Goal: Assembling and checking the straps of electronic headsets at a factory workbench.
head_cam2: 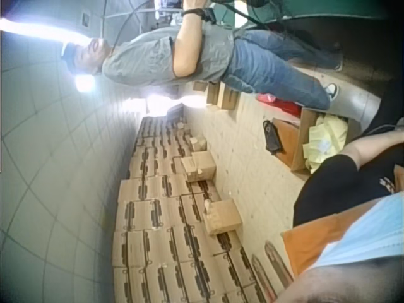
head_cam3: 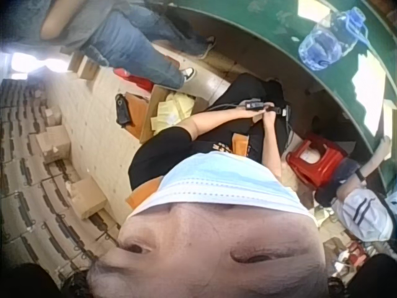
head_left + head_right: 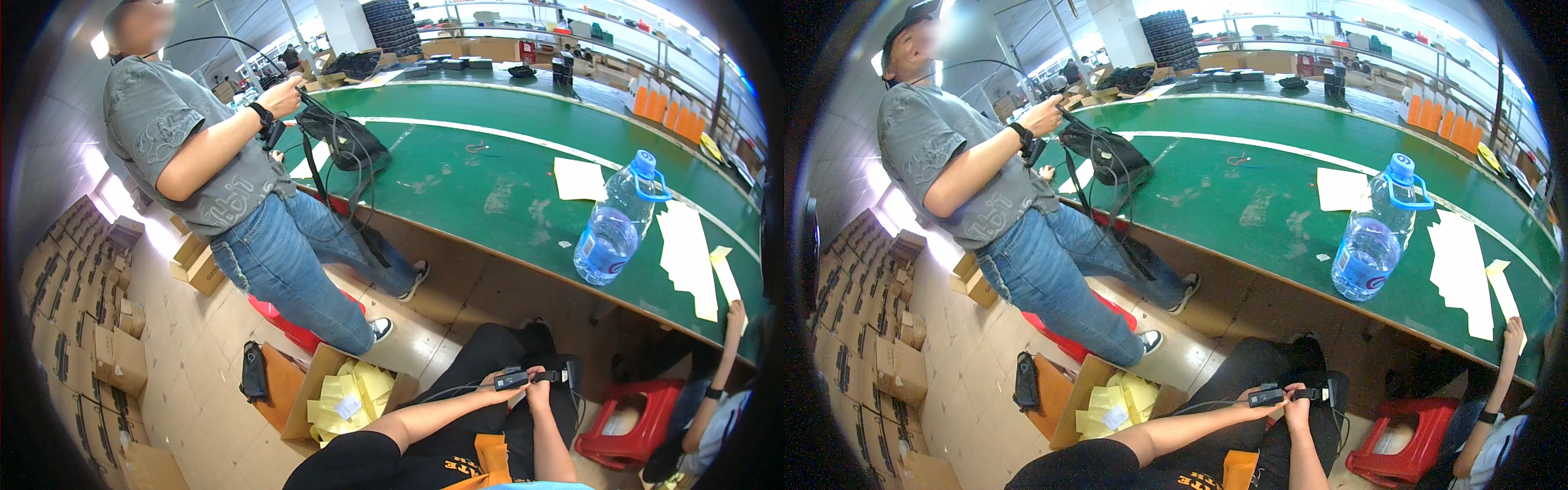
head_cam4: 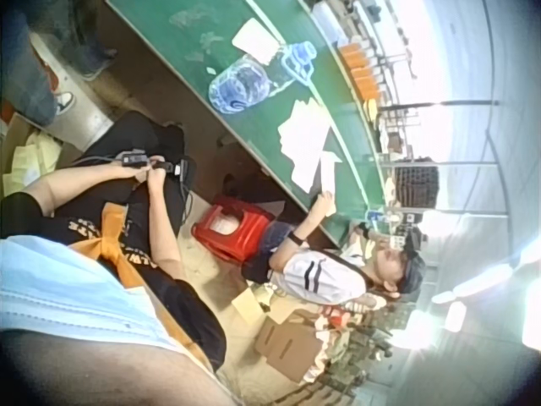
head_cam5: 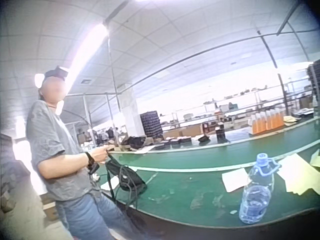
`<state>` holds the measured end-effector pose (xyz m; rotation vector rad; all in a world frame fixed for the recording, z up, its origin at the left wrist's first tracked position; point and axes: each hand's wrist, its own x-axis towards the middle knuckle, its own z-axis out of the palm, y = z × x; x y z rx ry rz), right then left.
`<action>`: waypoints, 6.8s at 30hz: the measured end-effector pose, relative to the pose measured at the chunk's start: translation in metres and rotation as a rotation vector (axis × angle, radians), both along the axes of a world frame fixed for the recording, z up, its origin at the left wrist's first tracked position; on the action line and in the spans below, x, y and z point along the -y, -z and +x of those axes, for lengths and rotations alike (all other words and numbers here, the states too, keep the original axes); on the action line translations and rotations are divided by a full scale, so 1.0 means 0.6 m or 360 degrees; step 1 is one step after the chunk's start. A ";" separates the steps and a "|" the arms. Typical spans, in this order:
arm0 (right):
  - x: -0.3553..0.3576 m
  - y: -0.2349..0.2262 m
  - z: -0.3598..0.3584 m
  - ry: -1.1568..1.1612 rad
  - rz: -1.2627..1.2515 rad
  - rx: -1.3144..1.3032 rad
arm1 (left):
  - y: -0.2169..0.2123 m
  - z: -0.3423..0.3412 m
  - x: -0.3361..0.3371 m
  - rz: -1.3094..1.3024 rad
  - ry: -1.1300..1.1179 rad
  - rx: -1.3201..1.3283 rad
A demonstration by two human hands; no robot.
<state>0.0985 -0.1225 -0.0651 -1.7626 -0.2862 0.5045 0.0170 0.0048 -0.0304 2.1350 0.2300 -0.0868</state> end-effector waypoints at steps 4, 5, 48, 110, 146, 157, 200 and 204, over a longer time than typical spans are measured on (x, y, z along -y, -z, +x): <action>-0.001 -0.007 -0.005 -0.0076 0.0086 0.0126 | 0.000 -0.004 0.001 -0.0048 -0.0061 0.0035; -0.001 -0.007 -0.006 -0.0073 0.0072 0.0144 | 0.001 -0.004 0.001 -0.0010 -0.0050 0.0051; -0.001 -0.011 -0.004 -0.0120 0.0064 0.0170 | 0.049 0.010 0.001 -0.0192 0.0173 -0.0015; -0.006 -0.021 -0.016 -0.0095 -0.0035 0.0354 | 0.101 0.019 -0.017 -0.0732 0.0148 -0.0152; -0.005 -0.006 -0.012 -0.0025 -0.0296 0.0667 | 0.049 0.010 -0.001 0.0217 -0.0195 0.0155; -0.003 0.004 -0.006 -0.0083 -0.0234 0.0769 | -0.015 0.008 -0.008 -0.0135 -0.0035 -0.0243; -0.012 0.016 -0.021 -0.0155 -0.0156 0.0807 | 0.050 0.013 -0.022 -0.0020 -0.0215 0.0128; -0.011 0.016 -0.021 -0.0161 -0.0176 0.0819 | 0.045 0.016 -0.026 -0.0103 -0.0102 0.0050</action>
